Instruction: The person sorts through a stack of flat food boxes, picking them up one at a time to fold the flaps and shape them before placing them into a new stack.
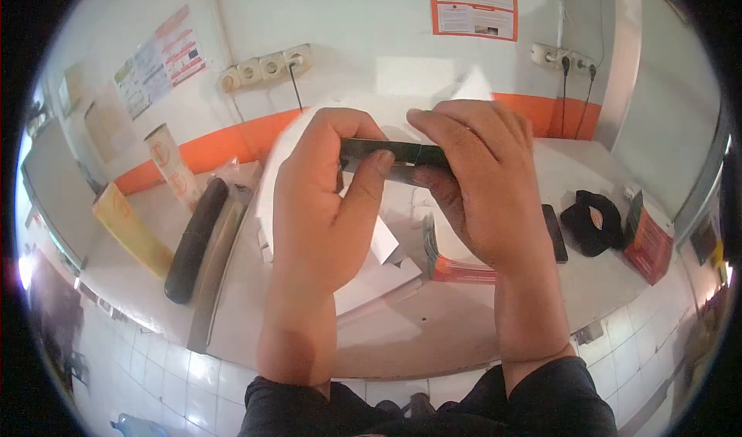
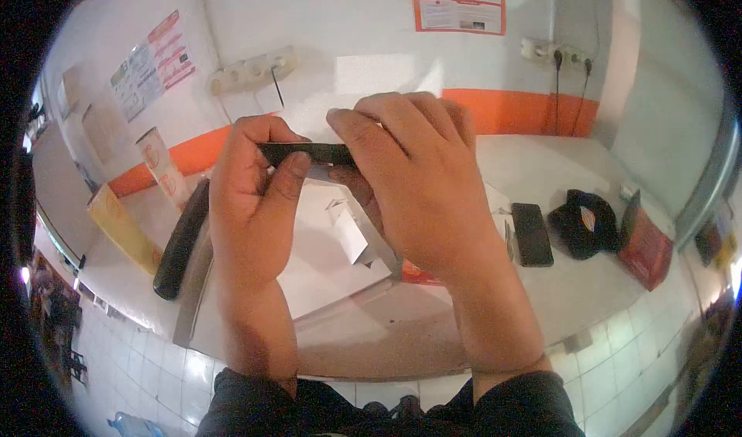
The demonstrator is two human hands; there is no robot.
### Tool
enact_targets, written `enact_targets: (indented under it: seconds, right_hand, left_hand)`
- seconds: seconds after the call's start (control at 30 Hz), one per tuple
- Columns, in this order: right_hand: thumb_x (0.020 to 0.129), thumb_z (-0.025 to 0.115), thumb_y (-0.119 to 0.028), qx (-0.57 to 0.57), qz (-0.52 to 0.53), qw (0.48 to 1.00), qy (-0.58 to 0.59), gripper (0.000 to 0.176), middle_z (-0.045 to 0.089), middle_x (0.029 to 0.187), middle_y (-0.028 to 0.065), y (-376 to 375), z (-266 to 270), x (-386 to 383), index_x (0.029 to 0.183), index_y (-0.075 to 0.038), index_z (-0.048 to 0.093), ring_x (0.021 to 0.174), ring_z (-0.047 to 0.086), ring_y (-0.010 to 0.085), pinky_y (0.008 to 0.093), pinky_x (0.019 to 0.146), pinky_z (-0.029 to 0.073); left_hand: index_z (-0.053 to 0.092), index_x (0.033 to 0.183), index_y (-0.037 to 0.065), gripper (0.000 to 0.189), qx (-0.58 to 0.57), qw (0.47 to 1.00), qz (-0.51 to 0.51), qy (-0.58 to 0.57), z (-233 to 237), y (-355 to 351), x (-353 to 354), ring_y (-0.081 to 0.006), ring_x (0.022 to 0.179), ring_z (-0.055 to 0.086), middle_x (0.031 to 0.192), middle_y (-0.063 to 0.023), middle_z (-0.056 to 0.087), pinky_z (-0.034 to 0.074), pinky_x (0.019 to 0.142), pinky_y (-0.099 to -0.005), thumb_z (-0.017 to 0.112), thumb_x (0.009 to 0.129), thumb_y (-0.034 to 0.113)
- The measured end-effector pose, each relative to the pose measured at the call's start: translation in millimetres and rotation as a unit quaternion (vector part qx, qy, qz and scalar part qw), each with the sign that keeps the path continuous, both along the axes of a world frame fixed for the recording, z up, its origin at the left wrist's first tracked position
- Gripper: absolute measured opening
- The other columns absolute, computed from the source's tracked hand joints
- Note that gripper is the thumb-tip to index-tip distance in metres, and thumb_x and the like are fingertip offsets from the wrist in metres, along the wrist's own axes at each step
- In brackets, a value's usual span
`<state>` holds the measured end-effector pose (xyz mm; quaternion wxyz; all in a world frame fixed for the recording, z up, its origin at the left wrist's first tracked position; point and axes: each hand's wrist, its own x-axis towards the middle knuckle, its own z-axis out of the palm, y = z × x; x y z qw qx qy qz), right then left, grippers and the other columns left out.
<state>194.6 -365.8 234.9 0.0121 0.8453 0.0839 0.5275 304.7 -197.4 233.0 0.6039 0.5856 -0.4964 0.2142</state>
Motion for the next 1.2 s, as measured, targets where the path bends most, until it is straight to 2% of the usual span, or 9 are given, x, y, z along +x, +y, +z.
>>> enact_targets:
  seconds: [0.13, 0.33, 0.43, 0.47, 0.57, 0.63, 0.8, 1.0, 1.2]
  right_hand:
    - [0.097, 0.077, -0.028, 0.131, 0.142, 0.966, -0.17, 0.065, 0.068, 0.133, 0.0116, -31, -20, 36, 0.155, -0.01, 0.055, 0.116, 0.064, 0.0258, 0.0437, 0.098, 0.048]
    - [0.109, 0.062, -0.026, 0.634, 0.272, 0.712, -0.127, 0.061, 0.057, 0.154, 0.0177, -53, 9, 0, 0.16, 0.004, 0.043, 0.138, 0.058, 0.0282, 0.0429, 0.118, 0.044]
    - [0.108, 0.06, -0.016, 0.554, 0.356, 0.728, -0.188, 0.054, 0.062, 0.146, 0.016, -56, 1, 7, 0.156, 0.005, 0.046, 0.13, 0.063, 0.0279, 0.0431, 0.111, 0.05]
    - [0.11, 0.059, -0.022, 0.473, 0.335, 0.787, -0.211, 0.048, 0.064, 0.142, 0.016, -46, -1, 11, 0.148, 0.007, 0.056, 0.128, 0.064, 0.0278, 0.0437, 0.109, 0.051]
    - [0.111, 0.057, -0.037, 0.137, 0.259, 0.948, -0.12, 0.048, 0.063, 0.142, 0.0186, -39, 1, 8, 0.14, 0.001, 0.066, 0.125, 0.064, 0.0293, 0.0422, 0.105, 0.05]
    - [0.11, 0.055, -0.05, 0.026, 0.252, 0.965, -0.074, 0.055, 0.061, 0.142, 0.02, -29, -2, 9, 0.134, -0.005, 0.073, 0.122, 0.063, 0.0305, 0.0413, 0.101, 0.05]
    - [0.105, 0.051, -0.069, -0.041, 0.227, 0.973, -0.03, 0.068, 0.06, 0.14, 0.0204, -17, -4, 11, 0.127, -0.011, 0.08, 0.117, 0.061, 0.0311, 0.0408, 0.095, 0.05]
    - [0.105, 0.05, -0.07, -0.017, 0.185, 0.982, -0.026, 0.07, 0.059, 0.14, 0.021, -19, -9, 18, 0.125, -0.01, 0.08, 0.116, 0.062, 0.0314, 0.0402, 0.094, 0.051]
    - [0.105, 0.051, -0.067, 0.059, 0.304, 0.951, -0.012, 0.067, 0.059, 0.141, 0.0199, -24, -11, 18, 0.125, -0.011, 0.081, 0.12, 0.061, 0.0325, 0.0419, 0.097, 0.051]
  left_hand:
    - [0.07, 0.098, 0.008, 0.012, 0.023, 0.954, 0.111, -0.277, 11, 13, 11, -0.0215, 0.086, 0.066, 0.092, -0.0059, 0.071, 0.052, 0.086, -0.0385, 0.075, 0.088, 0.003]
    - [0.076, 0.101, 0.013, 0.033, 0.273, 0.892, 0.059, -0.356, 13, 28, 4, -0.0282, 0.111, 0.068, 0.1, -0.0064, 0.076, 0.039, 0.115, -0.0532, 0.088, 0.071, 0.021]
    - [0.072, 0.126, 0.01, 0.062, 0.184, 0.951, 0.056, -0.241, -2, 12, 15, -0.0296, 0.12, 0.068, 0.115, -0.0118, 0.076, 0.044, 0.113, -0.0504, 0.093, 0.07, 0.023]
    - [0.065, 0.139, 0.006, 0.071, 0.151, 0.976, -0.002, -0.159, -5, 2, 28, -0.0262, 0.126, 0.068, 0.132, -0.0144, 0.072, 0.051, 0.106, -0.0475, 0.084, 0.086, 0.05]
    - [0.061, 0.142, 0.003, 0.077, -0.053, 0.849, -0.461, 0.252, -22, -14, 60, -0.0268, 0.128, 0.068, 0.134, -0.0157, 0.071, 0.055, 0.102, -0.044, 0.061, 0.099, 0.068]
    - [0.058, 0.142, 0.004, 0.07, -0.162, 0.807, -0.481, 0.304, -21, -15, 55, -0.0266, 0.119, 0.071, 0.132, -0.0133, 0.071, 0.057, 0.101, -0.0408, 0.043, 0.106, 0.062]
    - [0.064, 0.129, 0.006, 0.038, -0.216, 0.857, -0.345, 0.317, -12, -10, 46, -0.0261, 0.1, 0.074, 0.112, -0.0092, 0.074, 0.062, 0.09, -0.0472, 0.054, 0.1, 0.028]
    - [0.061, 0.125, 0.008, 0.028, -0.167, 0.904, -0.268, 0.287, -2, -8, 14, -0.0172, 0.095, 0.074, 0.107, -0.0051, 0.071, 0.063, 0.075, -0.0311, 0.064, 0.103, 0.025]
    - [0.052, 0.124, -0.002, 0.03, -0.153, 0.918, -0.265, 0.251, 0, -11, 13, -0.0224, 0.093, 0.074, 0.112, -0.0147, 0.069, 0.067, 0.078, -0.0389, 0.057, 0.112, 0.025]
